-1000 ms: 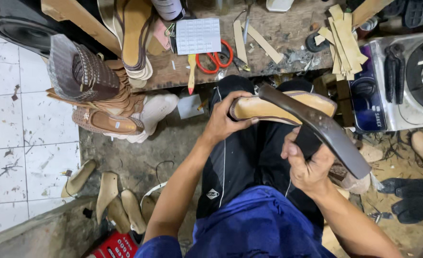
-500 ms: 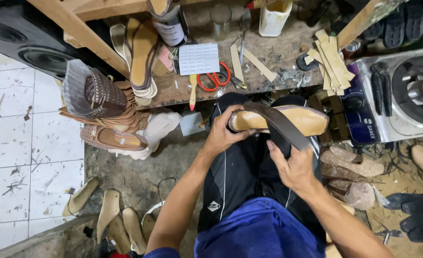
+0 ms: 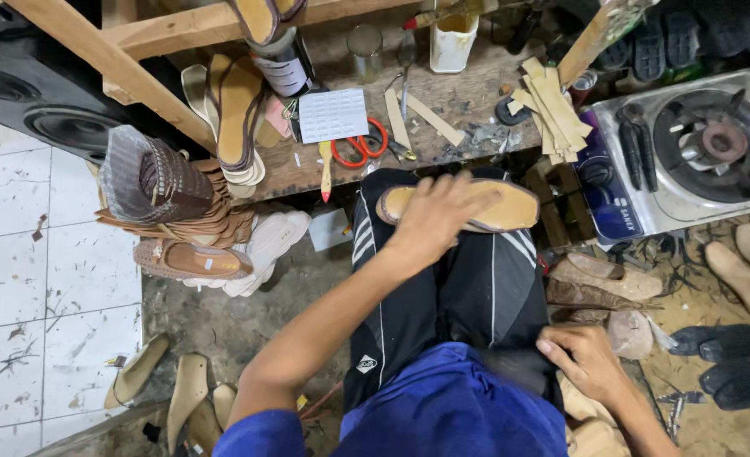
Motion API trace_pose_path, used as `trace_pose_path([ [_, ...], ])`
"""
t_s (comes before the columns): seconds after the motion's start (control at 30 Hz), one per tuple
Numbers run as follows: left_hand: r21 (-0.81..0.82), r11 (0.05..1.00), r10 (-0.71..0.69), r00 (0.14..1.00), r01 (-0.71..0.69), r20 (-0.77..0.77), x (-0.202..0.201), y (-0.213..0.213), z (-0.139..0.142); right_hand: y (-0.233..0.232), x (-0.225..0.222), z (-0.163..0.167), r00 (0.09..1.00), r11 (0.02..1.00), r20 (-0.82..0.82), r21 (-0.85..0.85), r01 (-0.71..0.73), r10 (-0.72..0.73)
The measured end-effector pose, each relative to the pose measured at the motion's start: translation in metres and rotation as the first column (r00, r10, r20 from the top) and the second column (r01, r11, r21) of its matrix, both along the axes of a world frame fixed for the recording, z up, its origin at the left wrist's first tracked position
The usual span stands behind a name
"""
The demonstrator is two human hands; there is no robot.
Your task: The person assembles sandals by pressing the insole onto the wooden sole and then placing the finished unit on a wooden rack. The person repeats this process for multiple pairs, handling each component by hand.
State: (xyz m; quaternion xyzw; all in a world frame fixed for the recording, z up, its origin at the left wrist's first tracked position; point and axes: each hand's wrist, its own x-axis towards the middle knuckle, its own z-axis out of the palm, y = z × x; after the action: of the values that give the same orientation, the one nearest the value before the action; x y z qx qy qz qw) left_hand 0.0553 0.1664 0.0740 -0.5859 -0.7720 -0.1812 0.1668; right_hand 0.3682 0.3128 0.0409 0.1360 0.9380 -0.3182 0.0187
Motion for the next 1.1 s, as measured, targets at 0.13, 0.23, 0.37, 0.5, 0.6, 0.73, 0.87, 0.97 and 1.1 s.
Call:
trace_pose_path([
  [0.13,-0.172,0.980,-0.062,0.973,0.102,0.223,0.010,0.010,0.021,-0.014,0.012,0.010,0.921,0.968,-0.333,0.080,0.239,-0.200],
  [0.23,0.288,0.955,-0.274,0.601,0.076,0.751,0.039,-0.008,0.039,-0.043,-0.009,0.006,0.775,0.864,-0.408,-0.369,0.343,-0.482],
  [0.37,0.644,0.764,-0.634,-0.223,-0.038,0.740,0.082,-0.019,0.060,-0.083,-0.031,-0.002,0.824,0.912,-0.468,-0.388,0.135,-0.321],
  [0.5,0.738,0.644,-0.714,-0.506,-0.202,0.484,0.085,-0.034,0.073,-0.098,-0.053,-0.003,0.612,0.977,-0.782,-0.202,-0.070,-0.118],
  [0.6,0.748,0.602,-0.767,-0.466,-0.281,0.442,0.080,-0.041,0.078,-0.103,-0.065,-0.001,0.620,0.970,-0.780,-0.207,-0.127,-0.085],
  [0.73,0.730,0.597,-0.790,-0.398,-0.332,0.466,0.083,-0.044,0.079,-0.111,-0.073,-0.004,0.599,0.949,-0.791,-0.273,-0.158,-0.128],
  [0.87,0.712,0.607,-0.789,-0.375,-0.352,0.487,0.085,-0.047,0.078,-0.111,-0.075,-0.009,0.599,0.962,-0.793,-0.235,-0.137,-0.108],
  [0.97,0.698,0.604,-0.794,-0.364,-0.384,0.487,0.084,-0.046,0.079,-0.112,-0.076,-0.010,0.591,0.967,-0.799,-0.223,-0.120,-0.111],
  [1.1,0.709,0.590,-0.808,-0.274,-0.388,0.522,0.084,-0.040,0.083,-0.109,-0.078,0.001,0.576,0.957,-0.794,-0.283,-0.071,-0.192],
])
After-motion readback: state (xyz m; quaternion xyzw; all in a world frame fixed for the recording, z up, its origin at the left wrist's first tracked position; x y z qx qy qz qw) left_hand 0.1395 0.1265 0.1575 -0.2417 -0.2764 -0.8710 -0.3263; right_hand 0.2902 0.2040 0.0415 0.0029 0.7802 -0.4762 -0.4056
